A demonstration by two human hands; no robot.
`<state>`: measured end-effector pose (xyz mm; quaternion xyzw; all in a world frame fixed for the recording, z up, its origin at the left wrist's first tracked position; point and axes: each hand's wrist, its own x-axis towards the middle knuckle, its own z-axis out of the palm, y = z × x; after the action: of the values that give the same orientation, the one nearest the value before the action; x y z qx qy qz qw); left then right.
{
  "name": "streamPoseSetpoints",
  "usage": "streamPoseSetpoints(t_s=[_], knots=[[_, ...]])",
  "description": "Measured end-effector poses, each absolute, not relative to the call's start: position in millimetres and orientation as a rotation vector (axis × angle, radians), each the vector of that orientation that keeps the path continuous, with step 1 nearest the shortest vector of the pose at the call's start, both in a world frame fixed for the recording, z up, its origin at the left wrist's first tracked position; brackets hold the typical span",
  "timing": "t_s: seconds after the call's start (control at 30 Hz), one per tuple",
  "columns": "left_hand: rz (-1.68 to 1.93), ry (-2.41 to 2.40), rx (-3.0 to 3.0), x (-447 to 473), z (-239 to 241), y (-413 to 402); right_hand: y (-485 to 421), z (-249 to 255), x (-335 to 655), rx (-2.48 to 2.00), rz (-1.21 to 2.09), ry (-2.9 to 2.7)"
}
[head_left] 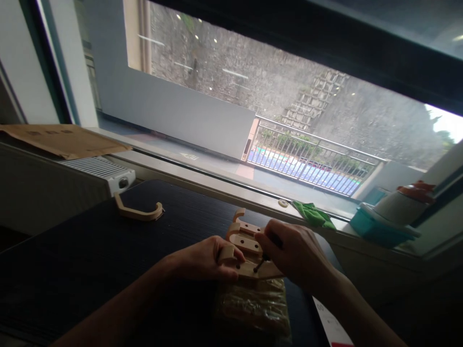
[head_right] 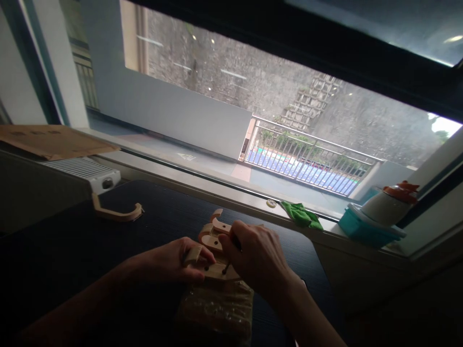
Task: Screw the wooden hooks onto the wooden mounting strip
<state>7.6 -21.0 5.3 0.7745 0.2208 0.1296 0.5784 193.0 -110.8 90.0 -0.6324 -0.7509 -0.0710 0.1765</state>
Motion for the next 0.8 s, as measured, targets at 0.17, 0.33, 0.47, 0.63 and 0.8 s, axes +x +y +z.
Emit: streamPoseSetpoints(t_s=[0.17,0.33,0.47,0.63,0.8], knots=[[0.266,0.553,1.822,5,10,-21,-100,70,186,-1.564,-0.14,-1.922],[0.247,0.625,1.829,6,13,-22,-100,56,172,-1.306,0.606,-1.385],[0.22,0.578,1.78,7,14,-21,-98,58,161,-1.148,0.886,-1.162],[0.196,0.632,1.834,7,16,-22,-93,65,163,-1.159,1.054,-1.108],[0.192,0.652,1.856,7,14,-22,-89,68,165,-1.208,1.103,-1.1]])
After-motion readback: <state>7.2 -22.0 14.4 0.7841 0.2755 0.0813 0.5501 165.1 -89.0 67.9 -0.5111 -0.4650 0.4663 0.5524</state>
